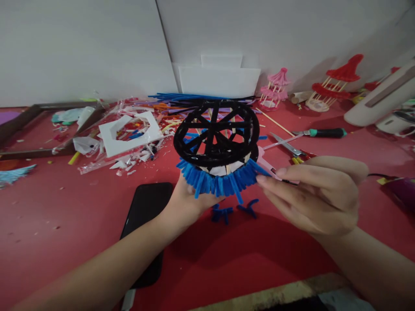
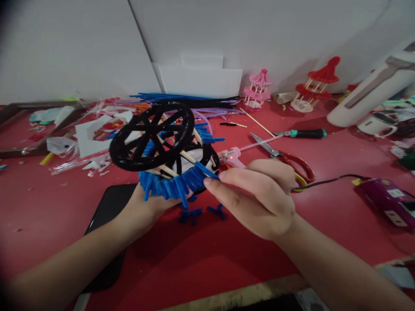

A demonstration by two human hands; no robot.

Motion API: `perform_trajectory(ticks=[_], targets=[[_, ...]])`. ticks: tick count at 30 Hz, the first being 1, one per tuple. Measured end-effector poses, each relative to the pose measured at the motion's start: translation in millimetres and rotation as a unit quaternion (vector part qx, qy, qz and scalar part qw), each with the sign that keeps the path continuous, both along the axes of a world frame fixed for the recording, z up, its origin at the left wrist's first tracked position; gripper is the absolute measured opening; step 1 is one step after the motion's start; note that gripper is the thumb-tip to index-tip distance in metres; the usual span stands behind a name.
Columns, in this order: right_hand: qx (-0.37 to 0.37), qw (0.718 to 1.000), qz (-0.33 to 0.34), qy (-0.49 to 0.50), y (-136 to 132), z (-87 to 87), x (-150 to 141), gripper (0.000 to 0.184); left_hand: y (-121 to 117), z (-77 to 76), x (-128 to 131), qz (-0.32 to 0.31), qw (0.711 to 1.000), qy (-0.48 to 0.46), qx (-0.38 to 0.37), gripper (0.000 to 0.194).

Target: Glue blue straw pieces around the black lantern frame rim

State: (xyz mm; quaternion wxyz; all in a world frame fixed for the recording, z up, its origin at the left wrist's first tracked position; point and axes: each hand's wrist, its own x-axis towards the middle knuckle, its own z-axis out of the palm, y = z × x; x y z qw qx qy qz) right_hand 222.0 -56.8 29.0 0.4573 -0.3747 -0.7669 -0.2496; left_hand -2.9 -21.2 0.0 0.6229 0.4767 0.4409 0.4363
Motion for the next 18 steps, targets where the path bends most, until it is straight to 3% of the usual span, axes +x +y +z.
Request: perform_trajectory(ticks=[4, 18], targets=[[0.036, 0.996, 0.033, -0.07, 1.7, 4.4, 6.1, 0.023, 0.0, 0.1, -1.5, -0.005, 1.0, 0.011, -0.002, 0.065], [0.028, 0.996, 0.043, -0.068, 2.4, 4.2, 4.1, 0.027, 0.3, 2.8, -1.2, -0.011, 1.0, 0.007, 0.012, 0.065]])
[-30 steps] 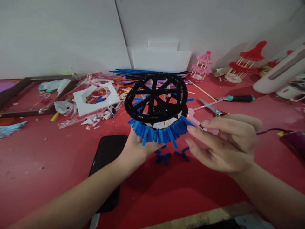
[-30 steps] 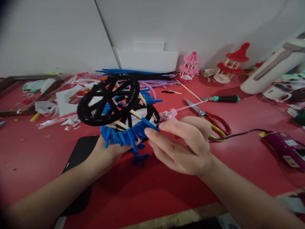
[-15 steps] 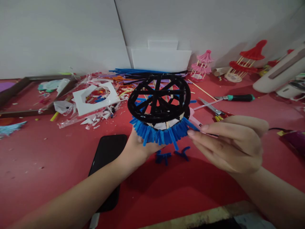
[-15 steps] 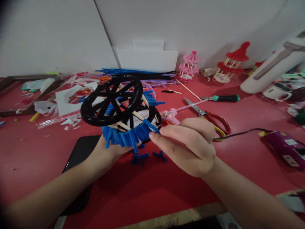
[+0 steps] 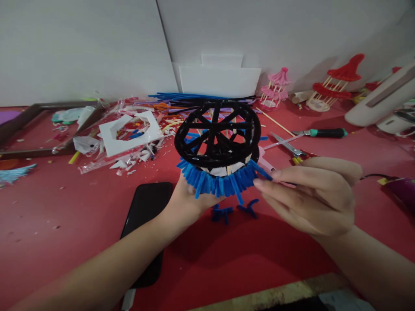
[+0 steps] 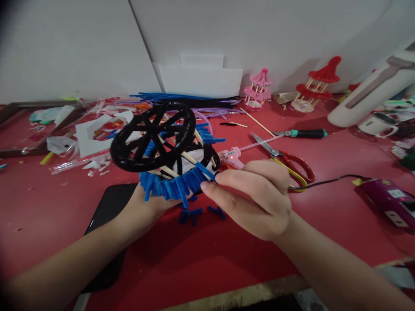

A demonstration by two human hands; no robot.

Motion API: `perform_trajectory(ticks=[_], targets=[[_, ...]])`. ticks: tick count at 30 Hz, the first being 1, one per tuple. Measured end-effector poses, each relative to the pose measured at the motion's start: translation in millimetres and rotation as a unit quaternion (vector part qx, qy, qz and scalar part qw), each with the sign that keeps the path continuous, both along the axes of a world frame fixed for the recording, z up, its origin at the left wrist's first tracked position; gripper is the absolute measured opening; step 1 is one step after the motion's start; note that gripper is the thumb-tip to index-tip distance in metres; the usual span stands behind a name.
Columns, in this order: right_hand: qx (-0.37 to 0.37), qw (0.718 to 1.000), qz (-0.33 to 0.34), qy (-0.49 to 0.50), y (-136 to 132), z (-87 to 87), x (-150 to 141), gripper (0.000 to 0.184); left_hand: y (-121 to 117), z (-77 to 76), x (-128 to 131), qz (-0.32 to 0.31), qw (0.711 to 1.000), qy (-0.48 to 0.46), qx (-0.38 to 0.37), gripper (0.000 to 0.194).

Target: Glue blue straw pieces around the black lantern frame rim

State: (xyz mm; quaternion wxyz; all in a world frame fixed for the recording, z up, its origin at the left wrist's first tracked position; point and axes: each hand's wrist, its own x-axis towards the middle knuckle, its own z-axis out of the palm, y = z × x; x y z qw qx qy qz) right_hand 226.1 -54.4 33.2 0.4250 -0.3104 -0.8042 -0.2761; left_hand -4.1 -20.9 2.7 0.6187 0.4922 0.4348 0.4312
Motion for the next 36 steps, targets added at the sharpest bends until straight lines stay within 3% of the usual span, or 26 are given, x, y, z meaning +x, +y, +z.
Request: perform_trajectory(ticks=[8, 18, 26, 36], targets=[[-0.02, 0.999, -0.007, 0.04, -1, -12.6, -5, 0.031, 1, 5.7, 3, -0.017, 0.999, -0.009, 0.029, 0.057], [-0.032, 0.999, -0.015, 0.037, -3, -14.3, -5, 0.031, 1, 7.9, 2, -0.014, 0.998, 0.023, 0.063, 0.048], [-0.027, 0.999, -0.021, 0.028, 0, -14.8, -7, 0.032, 1, 3.8, 0, 0.02, 0.994, 0.059, 0.087, 0.059], [-0.015, 0.999, -0.028, 0.037, 4, -17.4, -5, 0.033, -1, 1.9, 2, 0.045, 0.996, 0.055, 0.062, 0.06]])
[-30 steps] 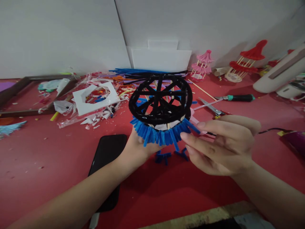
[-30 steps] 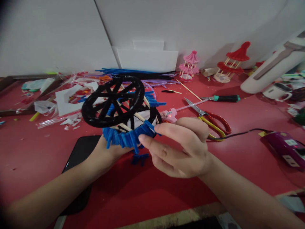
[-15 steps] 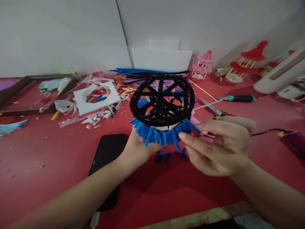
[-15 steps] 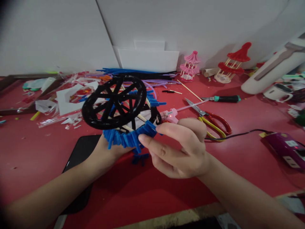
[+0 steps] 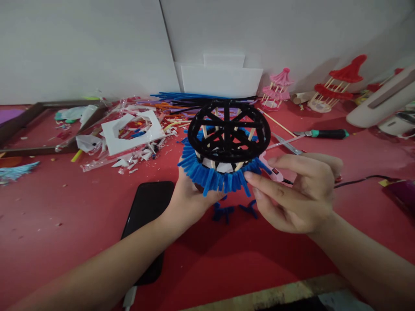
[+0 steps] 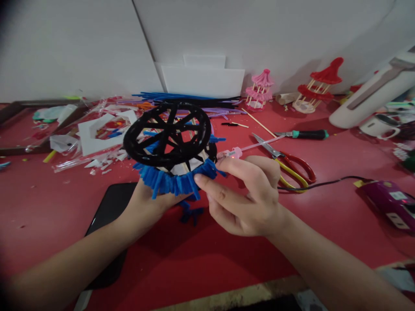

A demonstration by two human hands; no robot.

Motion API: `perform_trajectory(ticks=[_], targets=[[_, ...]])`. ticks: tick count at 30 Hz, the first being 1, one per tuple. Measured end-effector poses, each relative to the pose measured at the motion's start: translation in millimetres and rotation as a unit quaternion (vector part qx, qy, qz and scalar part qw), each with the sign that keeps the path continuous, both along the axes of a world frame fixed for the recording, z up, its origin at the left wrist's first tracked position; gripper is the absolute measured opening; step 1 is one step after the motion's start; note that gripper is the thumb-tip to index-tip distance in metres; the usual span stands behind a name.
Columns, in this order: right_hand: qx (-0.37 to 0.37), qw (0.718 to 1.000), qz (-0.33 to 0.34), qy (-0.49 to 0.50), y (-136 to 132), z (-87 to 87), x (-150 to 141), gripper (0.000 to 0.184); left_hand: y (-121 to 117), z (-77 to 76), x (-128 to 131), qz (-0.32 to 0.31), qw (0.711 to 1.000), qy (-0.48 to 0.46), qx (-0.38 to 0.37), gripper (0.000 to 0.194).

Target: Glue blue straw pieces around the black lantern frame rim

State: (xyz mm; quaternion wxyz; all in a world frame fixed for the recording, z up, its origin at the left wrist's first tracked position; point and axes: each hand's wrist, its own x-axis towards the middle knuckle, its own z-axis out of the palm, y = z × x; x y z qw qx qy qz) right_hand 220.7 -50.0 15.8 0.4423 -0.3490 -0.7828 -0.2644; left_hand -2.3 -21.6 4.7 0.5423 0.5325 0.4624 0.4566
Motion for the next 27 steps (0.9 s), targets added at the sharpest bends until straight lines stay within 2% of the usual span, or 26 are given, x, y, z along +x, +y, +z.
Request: perform_trajectory(ticks=[3, 7, 11, 15, 19, 23, 27], targets=[[0.002, 1.0, 0.005, 0.017, 1, 0.7, 0, 0.036, 1, -1.0, 2, 0.008, 1.0, -0.023, 0.01, 0.057], [-0.002, 1.0, 0.012, 0.029, 0, 1.9, -4, 0.028, 3, 2.5, 8, 0.03, 0.997, -0.045, 0.052, 0.058], [-0.032, 0.999, -0.001, 0.011, -2, -1.2, -15, 0.028, 3, 5.4, 12, 0.014, 0.998, -0.042, 0.04, 0.06], [-0.022, 1.0, 0.0, 0.012, -3, -5.0, -26, 0.026, 3, -4.1, 12, 0.034, 0.997, -0.022, 0.069, 0.069], [-0.015, 1.0, -0.005, 0.022, -4, -4.4, -29, 0.026, 3, -13.9, 13, 0.033, 0.996, -0.037, 0.079, 0.066], [-0.002, 1.0, -0.017, 0.021, -5, -3.6, -28, 0.025, 1, -7.0, 15, 0.019, 0.996, -0.029, 0.077, 0.069], [-0.005, 0.999, -0.012, 0.042, -6, -3.9, -27, 0.03, -1, 3.8, 13, -0.013, 0.997, -0.067, 0.039, 0.074]])
